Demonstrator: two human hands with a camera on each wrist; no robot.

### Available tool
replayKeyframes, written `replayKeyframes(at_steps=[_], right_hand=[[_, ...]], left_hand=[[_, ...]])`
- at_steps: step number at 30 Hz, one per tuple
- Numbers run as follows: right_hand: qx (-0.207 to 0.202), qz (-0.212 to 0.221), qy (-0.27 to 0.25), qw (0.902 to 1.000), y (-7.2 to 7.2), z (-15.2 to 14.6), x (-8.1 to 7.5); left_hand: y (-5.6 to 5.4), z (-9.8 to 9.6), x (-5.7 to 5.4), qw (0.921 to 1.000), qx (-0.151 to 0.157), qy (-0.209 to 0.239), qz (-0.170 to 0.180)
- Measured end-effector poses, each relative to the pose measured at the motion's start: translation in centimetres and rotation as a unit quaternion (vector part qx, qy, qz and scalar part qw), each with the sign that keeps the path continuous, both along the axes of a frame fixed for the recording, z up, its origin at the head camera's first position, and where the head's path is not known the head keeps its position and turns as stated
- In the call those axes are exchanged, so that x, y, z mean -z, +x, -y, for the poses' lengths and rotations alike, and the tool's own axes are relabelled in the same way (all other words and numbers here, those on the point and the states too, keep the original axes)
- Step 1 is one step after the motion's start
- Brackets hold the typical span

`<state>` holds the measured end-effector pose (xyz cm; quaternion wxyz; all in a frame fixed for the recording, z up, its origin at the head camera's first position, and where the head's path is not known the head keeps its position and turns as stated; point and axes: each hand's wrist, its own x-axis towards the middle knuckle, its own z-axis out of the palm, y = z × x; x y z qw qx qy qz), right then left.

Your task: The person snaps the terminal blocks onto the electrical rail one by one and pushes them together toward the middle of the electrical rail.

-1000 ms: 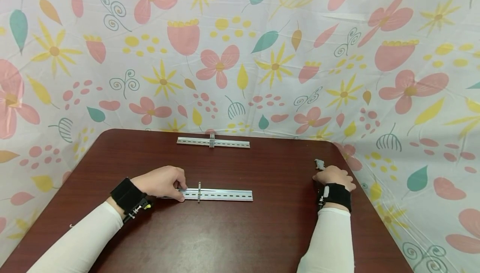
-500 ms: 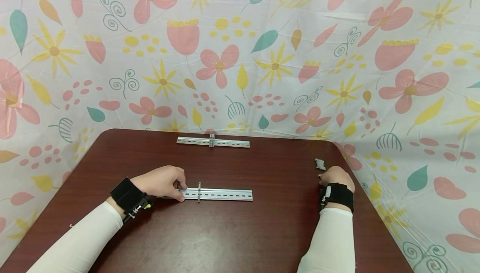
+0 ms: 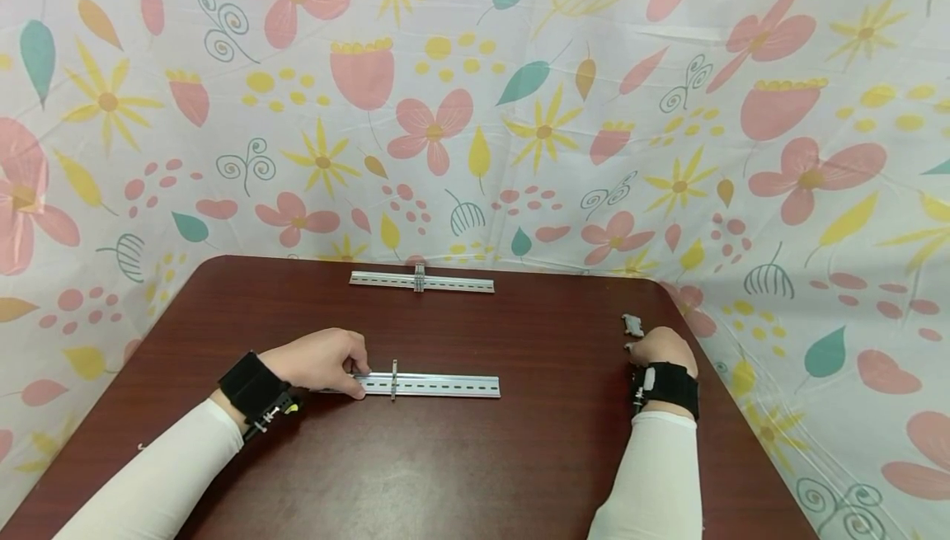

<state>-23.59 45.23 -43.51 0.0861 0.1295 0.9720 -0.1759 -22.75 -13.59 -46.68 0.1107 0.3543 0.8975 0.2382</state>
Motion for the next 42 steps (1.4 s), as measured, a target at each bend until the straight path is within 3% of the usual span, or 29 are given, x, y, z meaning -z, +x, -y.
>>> replayKeyframes(at_steps=[10,19,23,30,42], right_hand=[[-0.004,-0.022,-0.031,0.9993,-1.3,1.7,0.4],[-0.056,-0.104,-0.059,0.9913,-2.7,5.2,0.6],[-0.072,-0.120,-0.069,0.9877,-3.4,6.9,0.2],[-0.099,-0.154,-0.081,0.9797,-3.0,10.8,-1.2],[-0.148,-0.189,-0.092,0.9664,-2.3,16.8,-1.4]], left_hand=[[-0.1,0.0,0.2,1.0000,0.004,-0.004,-0.008],[-0.1,0.0,0.1,0.9999,0.003,-0.013,-0.011],[-0.3,0.1,0.2,0.9998,0.009,-0.013,-0.016],[-0.4,0.2,0.0,0.9999,0.007,-0.007,-0.009],[-0.3,0.6,-0.1,0.9999,-0.009,-0.003,-0.008]])
